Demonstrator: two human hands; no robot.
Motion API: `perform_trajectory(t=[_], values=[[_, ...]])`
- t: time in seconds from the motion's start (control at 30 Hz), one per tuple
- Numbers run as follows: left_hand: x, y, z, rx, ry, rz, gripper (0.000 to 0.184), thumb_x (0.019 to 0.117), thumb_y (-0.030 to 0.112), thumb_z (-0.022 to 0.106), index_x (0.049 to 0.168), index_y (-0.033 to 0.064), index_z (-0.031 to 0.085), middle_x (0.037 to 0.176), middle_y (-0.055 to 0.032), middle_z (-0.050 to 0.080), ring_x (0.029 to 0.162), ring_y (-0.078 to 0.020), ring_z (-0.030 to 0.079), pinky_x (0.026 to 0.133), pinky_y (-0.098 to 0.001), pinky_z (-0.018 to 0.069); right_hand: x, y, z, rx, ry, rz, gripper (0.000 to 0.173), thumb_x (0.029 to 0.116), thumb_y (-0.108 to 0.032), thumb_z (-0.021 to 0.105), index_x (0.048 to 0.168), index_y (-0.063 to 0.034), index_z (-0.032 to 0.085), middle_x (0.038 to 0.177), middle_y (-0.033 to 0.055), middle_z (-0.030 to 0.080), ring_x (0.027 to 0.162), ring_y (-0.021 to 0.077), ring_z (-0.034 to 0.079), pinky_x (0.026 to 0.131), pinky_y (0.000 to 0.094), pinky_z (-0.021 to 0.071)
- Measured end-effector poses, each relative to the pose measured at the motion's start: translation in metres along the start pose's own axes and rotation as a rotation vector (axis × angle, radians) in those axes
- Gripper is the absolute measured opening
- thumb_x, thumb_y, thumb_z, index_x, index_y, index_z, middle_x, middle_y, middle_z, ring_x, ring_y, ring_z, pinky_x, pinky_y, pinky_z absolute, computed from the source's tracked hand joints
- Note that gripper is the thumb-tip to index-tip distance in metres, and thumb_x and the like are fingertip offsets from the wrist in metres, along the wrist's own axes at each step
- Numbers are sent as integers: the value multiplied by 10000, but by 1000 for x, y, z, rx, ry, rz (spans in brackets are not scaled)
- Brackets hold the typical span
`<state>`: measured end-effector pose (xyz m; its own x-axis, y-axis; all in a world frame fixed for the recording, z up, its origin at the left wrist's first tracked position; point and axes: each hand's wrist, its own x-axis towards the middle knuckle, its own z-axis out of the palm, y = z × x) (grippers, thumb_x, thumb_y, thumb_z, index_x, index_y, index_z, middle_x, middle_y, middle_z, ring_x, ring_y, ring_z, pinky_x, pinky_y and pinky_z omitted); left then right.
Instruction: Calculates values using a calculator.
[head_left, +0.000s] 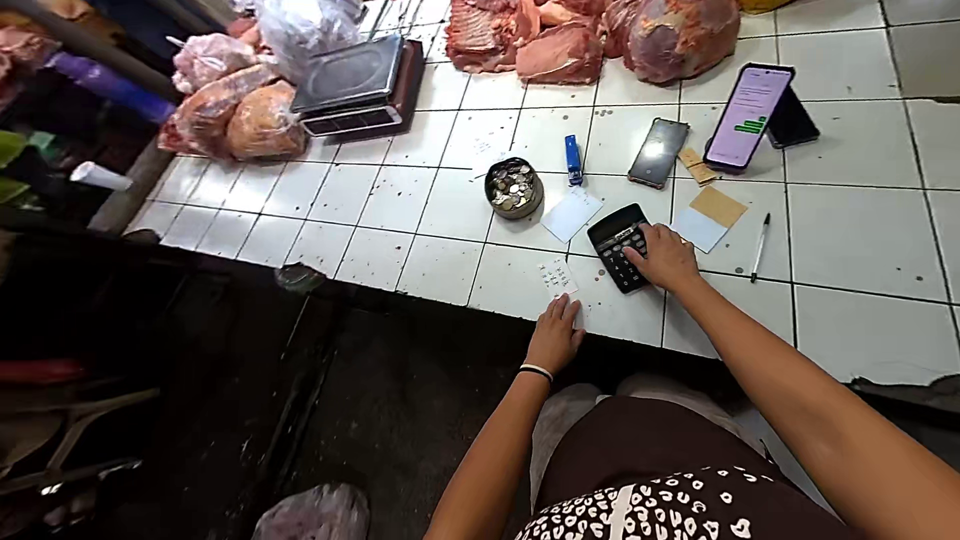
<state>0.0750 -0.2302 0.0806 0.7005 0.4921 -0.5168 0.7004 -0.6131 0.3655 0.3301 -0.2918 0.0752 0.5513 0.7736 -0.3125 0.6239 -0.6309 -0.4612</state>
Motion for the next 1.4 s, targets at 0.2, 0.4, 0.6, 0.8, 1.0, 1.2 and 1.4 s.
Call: perform_trajectory(t=[0.2,0.4,0.6,0.8,1.0,1.2,1.4], values=[[10,2,-8,15,33,-29,617,1054,250,532,1587,17,326,1611,-225,360,1504,-366,335,1223,-494,282,-9,-18,15,-18,-38,56,1199,819,-737,697,1629,-13,190,1670,310,159,1534,489,216,1141,740,231],[20,2,11,-27,181,0,506,1017,145,523,1496,-9,478,1602,-255,358,1494,-396,344,1226,-496,280,-20,-14,38,-110,21,55,1278,771,-619,818,1652,-51,88,1679,310,106,1475,562,266,1061,719,342],[31,3,4,36,47,158,520,1030,114,480,1537,9,428,1626,-217,346,1531,-361,291,1248,-463,243,-49,-9,39,-79,81,279,1331,747,-669,810,1648,-36,65,1676,313,112,1453,548,318,1021,715,377],[41,-3,-10,164,-19,260,508,995,77,513,1496,1,473,1626,-237,325,1481,-377,374,1193,-460,341,-66,-12,41,-21,104,500,1372,736,-724,786,1639,1,51,1687,295,90,1464,532,312,1043,716,360],[49,-2,-33,363,-207,352,548,978,41,504,1515,-24,416,1677,-180,243,1391,-399,464,1031,-506,464,-72,-26,36,61,143,605,1262,793,-681,769,1629,14,128,1679,280,155,1436,512,372,1026,699,394],[49,6,-37,429,-269,349,538,979,50,520,1493,-60,405,1672,-229,205,1350,-435,480,1009,-506,476,-76,-17,25,122,183,579,984,920,-631,659,1592,-13,292,1618,291,303,1341,514,483,991,679,442],[45,13,-26,373,-229,278,548,975,65,548,1480,-91,404,1676,-254,164,1369,-477,443,1034,-530,461,-73,12,19,62,109,392,844,989,-545,617,1593,-37,318,1572,255,414,1413,459,446,1070,676,388]])
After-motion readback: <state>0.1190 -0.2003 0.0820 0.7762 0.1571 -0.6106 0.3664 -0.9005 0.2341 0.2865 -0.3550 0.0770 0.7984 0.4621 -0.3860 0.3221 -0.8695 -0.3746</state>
